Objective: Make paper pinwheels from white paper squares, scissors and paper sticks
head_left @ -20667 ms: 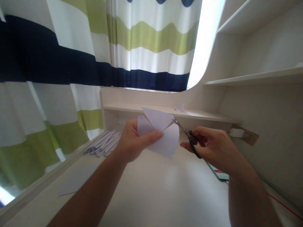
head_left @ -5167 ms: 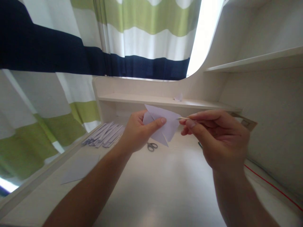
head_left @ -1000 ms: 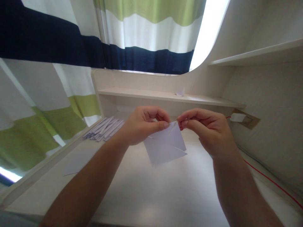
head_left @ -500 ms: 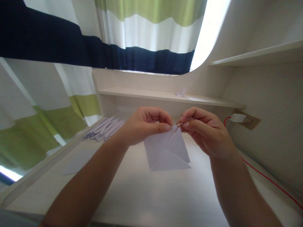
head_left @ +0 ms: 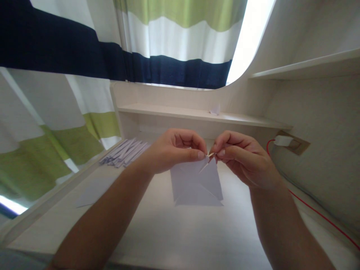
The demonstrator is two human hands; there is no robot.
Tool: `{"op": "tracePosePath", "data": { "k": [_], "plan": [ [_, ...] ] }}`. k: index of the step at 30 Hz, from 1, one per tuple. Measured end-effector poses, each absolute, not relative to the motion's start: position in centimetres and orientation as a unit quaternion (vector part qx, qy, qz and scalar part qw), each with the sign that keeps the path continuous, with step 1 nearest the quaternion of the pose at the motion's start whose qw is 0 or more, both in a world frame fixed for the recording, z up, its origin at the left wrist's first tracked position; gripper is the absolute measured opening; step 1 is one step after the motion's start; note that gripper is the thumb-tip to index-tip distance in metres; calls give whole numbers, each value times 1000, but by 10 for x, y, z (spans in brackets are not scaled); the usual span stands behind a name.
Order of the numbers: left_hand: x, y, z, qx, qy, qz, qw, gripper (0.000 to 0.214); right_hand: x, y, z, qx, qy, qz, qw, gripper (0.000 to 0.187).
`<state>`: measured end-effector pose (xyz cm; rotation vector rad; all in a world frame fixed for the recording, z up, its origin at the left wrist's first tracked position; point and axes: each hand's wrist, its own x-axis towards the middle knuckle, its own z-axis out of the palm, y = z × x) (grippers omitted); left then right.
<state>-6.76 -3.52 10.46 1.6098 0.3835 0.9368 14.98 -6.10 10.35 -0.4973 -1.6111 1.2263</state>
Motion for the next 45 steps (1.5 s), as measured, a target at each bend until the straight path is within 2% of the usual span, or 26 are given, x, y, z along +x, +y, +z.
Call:
{"op": "tracePosePath", "data": {
  "k": [16,23,35,40,45],
  "plan": [
    [-68,-37,103,703,152,340,606,15,152,-61,103,-221,-683,532,450,11],
    [-68,-34,103,707,176,358,584,11,154,-63,103,-235,-716,459,471,6],
    [-70,-33,107,739,243,349,522,8,159,-68,100,-293,-778,333,446,7],
    [-71,-29,104,748,260,377,481,15,156,-60,98,-277,-748,392,458,9],
    [-76,-14,98,746,285,447,402,33,148,-39,87,-242,-705,459,483,12]
  ]
}}
